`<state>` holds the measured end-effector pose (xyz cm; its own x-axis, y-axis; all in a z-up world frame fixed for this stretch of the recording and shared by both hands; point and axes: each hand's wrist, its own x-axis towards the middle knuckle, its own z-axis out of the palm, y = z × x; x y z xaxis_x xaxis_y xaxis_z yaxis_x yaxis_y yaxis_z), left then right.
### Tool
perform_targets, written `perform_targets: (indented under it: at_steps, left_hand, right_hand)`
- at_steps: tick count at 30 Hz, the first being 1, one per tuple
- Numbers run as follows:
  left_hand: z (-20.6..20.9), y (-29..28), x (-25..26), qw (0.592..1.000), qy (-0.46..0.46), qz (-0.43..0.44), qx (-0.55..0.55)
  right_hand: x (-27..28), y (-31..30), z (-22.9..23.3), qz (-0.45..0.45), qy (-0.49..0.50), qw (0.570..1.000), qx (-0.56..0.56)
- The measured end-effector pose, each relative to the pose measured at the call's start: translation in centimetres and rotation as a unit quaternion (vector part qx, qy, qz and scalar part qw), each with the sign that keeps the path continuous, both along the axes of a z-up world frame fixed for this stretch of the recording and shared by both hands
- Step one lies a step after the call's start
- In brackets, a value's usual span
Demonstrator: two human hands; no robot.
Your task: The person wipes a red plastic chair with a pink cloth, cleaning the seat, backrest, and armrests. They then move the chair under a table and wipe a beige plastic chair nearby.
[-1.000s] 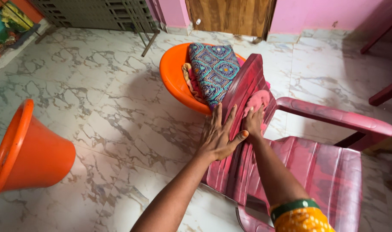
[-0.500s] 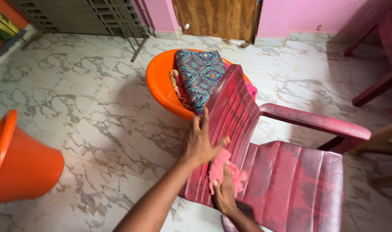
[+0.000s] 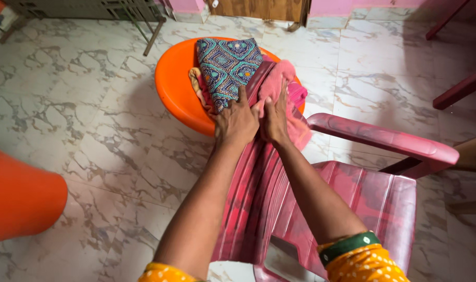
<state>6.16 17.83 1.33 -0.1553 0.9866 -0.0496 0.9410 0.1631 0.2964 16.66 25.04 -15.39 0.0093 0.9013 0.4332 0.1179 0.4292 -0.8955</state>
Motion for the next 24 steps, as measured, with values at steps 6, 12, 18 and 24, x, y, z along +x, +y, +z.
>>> perform_targets:
  at_steps: [6, 12, 18, 24]
  left_hand:
    - [0.0, -0.3, -0.5, 0.999, 0.021, -0.024, 0.016]
    - [0.1, -0.3, -0.6, 0.999, 0.018, -0.027, -0.001]
    - [0.4, -0.2, -0.3, 0.999, 0.022, -0.025, -0.004]
    - [-0.2, 0.2, -0.3, 0.999, 0.047, -0.019, 0.016]
  right_hand:
    - [1.3, -0.8, -6.2, -0.147, -0.074, 0.986, -0.037]
    - [6.4, -0.6, -19.7, -0.131, 0.105, 0.947, -0.273]
    - [6.2, -13.9, -29.9, -0.044, 0.163, 0.8, -0.576]
    - [1.0, -26.6, -23.9, -0.022, 0.243, 0.852, -0.464]
